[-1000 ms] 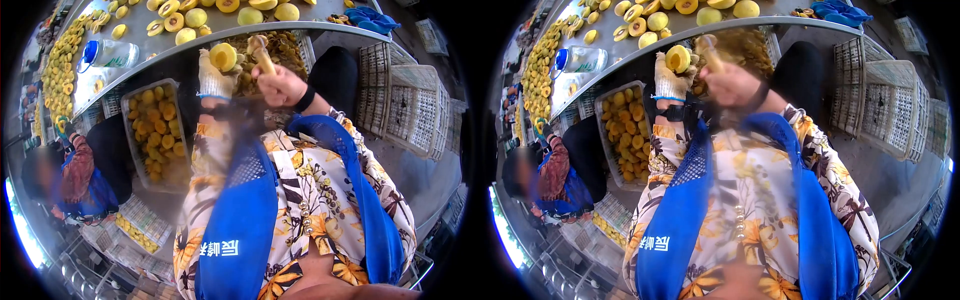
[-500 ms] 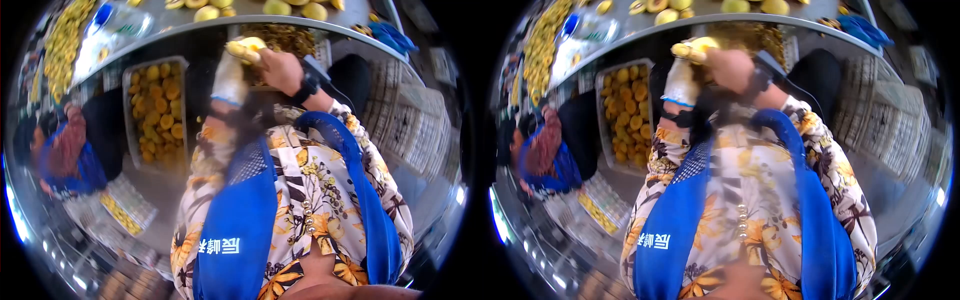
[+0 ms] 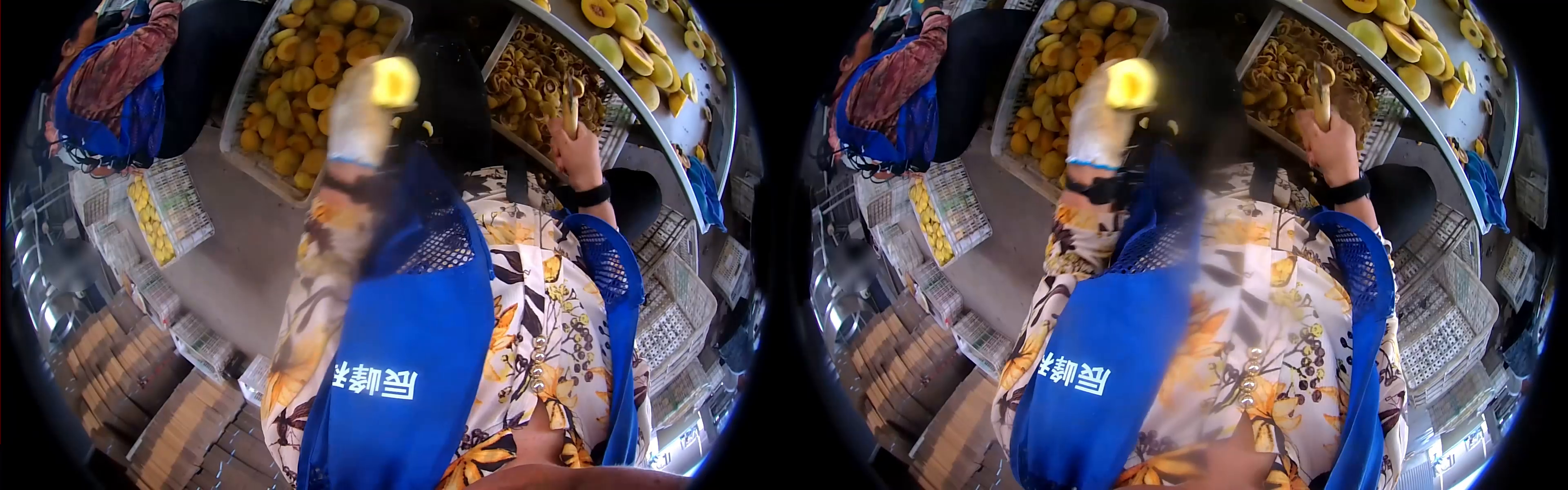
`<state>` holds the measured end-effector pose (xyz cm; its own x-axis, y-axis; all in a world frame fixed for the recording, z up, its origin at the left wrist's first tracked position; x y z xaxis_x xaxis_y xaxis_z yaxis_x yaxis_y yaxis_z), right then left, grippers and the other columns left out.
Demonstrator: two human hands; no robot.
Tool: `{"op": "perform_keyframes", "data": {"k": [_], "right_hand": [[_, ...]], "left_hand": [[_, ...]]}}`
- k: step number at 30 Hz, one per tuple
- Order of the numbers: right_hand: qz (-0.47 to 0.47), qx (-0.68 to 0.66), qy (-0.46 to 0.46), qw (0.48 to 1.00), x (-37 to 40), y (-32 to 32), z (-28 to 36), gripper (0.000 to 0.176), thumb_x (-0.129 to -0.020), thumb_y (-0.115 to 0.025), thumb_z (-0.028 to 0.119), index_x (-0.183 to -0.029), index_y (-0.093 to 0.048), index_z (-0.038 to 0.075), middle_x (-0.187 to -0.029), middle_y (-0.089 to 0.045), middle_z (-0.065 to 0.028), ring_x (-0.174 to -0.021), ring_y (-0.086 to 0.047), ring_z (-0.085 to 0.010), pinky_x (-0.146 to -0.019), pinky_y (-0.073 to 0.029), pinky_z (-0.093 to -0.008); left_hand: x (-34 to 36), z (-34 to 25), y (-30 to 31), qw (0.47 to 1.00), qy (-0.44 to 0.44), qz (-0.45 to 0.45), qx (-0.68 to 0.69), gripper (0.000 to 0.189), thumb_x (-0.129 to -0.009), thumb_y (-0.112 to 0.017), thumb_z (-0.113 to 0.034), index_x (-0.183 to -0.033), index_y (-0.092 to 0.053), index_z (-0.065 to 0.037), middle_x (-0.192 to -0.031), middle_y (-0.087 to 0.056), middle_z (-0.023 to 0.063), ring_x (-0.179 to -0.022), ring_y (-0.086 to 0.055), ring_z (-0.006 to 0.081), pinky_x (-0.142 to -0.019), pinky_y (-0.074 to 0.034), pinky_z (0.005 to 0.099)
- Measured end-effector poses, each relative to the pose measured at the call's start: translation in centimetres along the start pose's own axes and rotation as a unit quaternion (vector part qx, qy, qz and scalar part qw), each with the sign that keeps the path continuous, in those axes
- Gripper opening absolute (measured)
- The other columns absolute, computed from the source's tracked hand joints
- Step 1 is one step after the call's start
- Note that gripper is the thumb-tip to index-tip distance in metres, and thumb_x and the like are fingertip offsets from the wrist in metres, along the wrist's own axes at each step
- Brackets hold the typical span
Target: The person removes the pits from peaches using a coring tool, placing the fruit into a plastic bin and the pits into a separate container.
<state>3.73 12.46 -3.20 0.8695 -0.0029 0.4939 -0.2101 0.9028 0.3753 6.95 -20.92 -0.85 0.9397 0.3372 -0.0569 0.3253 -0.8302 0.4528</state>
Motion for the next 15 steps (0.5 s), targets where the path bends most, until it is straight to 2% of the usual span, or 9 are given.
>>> {"op": "perform_keyframes", "data": {"k": [1,2,3,4,5,6,8,11,15], "right_hand": [[-0.005,-0.042,-0.027,0.999,-0.1,0.3,-1.5,0.023,-0.089,-0.057,0.024,-0.091,-0.053,0.002,-0.053,-0.045,0.0006,-0.034,-0.036,-0.0057,-0.032,-0.028,-0.0211],[-0.006,-0.054,-0.025,0.998,-0.1,0.2,-2.1,0.023,-0.088,-0.058,0.024,-0.090,-0.054,0.002,-0.053,-0.045,0.0003,-0.034,-0.036,-0.0061,-0.033,-0.029,-0.0213],[-0.009,-0.067,-0.023,0.997,-0.1,0.2,-2.6,0.023,-0.087,-0.060,0.023,-0.090,-0.054,0.002,-0.053,-0.046,0.0000,-0.035,-0.037,-0.0064,-0.033,-0.030,-0.0215],[-0.011,-0.081,-0.021,0.996,0.0,-0.1,-2.6,0.022,-0.085,-0.061,0.023,-0.089,-0.055,0.002,-0.052,-0.047,-0.0003,-0.035,-0.038,-0.0068,-0.033,-0.031,-0.0217],[-0.007,-0.084,-0.035,0.996,0.1,-0.6,-2.5,0.021,-0.085,-0.061,0.022,-0.089,-0.055,0.002,-0.052,-0.047,-0.0002,-0.035,-0.039,-0.0068,-0.033,-0.031,-0.0216],[-0.004,-0.088,-0.050,0.995,0.3,-1.2,-2.1,0.020,-0.085,-0.060,0.021,-0.089,-0.055,0.002,-0.052,-0.047,-0.0002,-0.035,-0.039,-0.0067,-0.033,-0.031,-0.0215],[-0.004,-0.077,-0.053,0.996,0.7,-0.6,-2.5,0.018,-0.085,-0.060,0.019,-0.089,-0.055,0.002,-0.053,-0.047,0.0000,-0.035,-0.039,-0.0067,-0.033,-0.031,-0.0214],[-0.003,-0.049,-0.045,0.998,0.8,-1.0,-1.8,0.014,-0.085,-0.058,0.016,-0.087,-0.054,0.003,-0.053,-0.046,0.0002,-0.036,-0.039,-0.0066,-0.033,-0.032,-0.0217],[0.015,-0.057,-0.063,0.996,0.8,-1.3,-2.7,0.014,-0.084,-0.058,0.016,-0.086,-0.054,0.003,-0.052,-0.046,0.0004,-0.035,-0.040,-0.0073,-0.033,-0.032,-0.0222]], "left_hand": [[0.4,2.7,2.5,0.979,0.115,-0.094,0.139,0.037,-0.080,-0.066,-0.014,-0.111,-0.054,0.000,-0.103,-0.060,0.0123,-0.092,-0.060,0.0200,-0.081,-0.050,0.0283],[1.3,5.1,4.9,0.922,0.192,-0.207,0.263,0.036,-0.082,-0.065,-0.017,-0.111,-0.056,0.002,-0.103,-0.061,0.0130,-0.091,-0.060,0.0203,-0.080,-0.050,0.0285],[1.6,8.7,7.3,0.943,0.168,-0.260,0.123,0.041,-0.081,-0.067,-0.020,-0.112,-0.055,0.004,-0.104,-0.061,0.0122,-0.090,-0.060,0.0185,-0.079,-0.049,0.0272],[2.1,10.3,9.4,0.951,0.132,-0.272,-0.067,0.041,-0.079,-0.068,-0.023,-0.108,-0.059,0.004,-0.109,-0.061,0.0184,-0.092,-0.061,0.0221,-0.078,-0.050,0.0301],[2.9,11.9,10.1,0.943,0.135,-0.270,-0.142,0.041,-0.077,-0.069,-0.025,-0.107,-0.060,0.002,-0.107,-0.061,0.0167,-0.091,-0.061,0.0248,-0.079,-0.049,0.0334],[3.6,15.0,10.6,0.925,0.062,-0.198,-0.317,0.040,-0.078,-0.066,-0.028,-0.107,-0.061,-0.002,-0.102,-0.062,0.0158,-0.090,-0.061,0.0296,-0.080,-0.048,0.0367],[6.0,22.0,8.2,0.928,0.076,-0.034,-0.364,0.038,-0.077,-0.064,-0.027,-0.108,-0.061,-0.004,-0.098,-0.060,0.0191,-0.094,-0.057,0.0353,-0.081,-0.046,0.0386],[6.6,19.3,8.1,0.935,0.079,0.014,-0.344,0.034,-0.079,-0.062,-0.022,-0.110,-0.061,-0.009,-0.104,-0.061,0.0185,-0.096,-0.057,0.0362,-0.084,-0.045,0.0375],[5.8,20.3,8.4,0.919,0.064,0.035,-0.387,0.031,-0.079,-0.059,-0.019,-0.108,-0.060,-0.009,-0.098,-0.062,0.0196,-0.094,-0.056,0.0380,-0.080,-0.046,0.0391]]}}
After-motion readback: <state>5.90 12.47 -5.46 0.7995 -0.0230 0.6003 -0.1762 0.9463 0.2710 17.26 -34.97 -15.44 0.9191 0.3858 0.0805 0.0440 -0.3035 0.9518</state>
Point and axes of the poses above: each hand's wrist, its own x-axis away from the middle knuckle, its own y-axis out of the back of the hand, z = x × y, the point moved 6 cm from there along -x, towards the middle knuckle
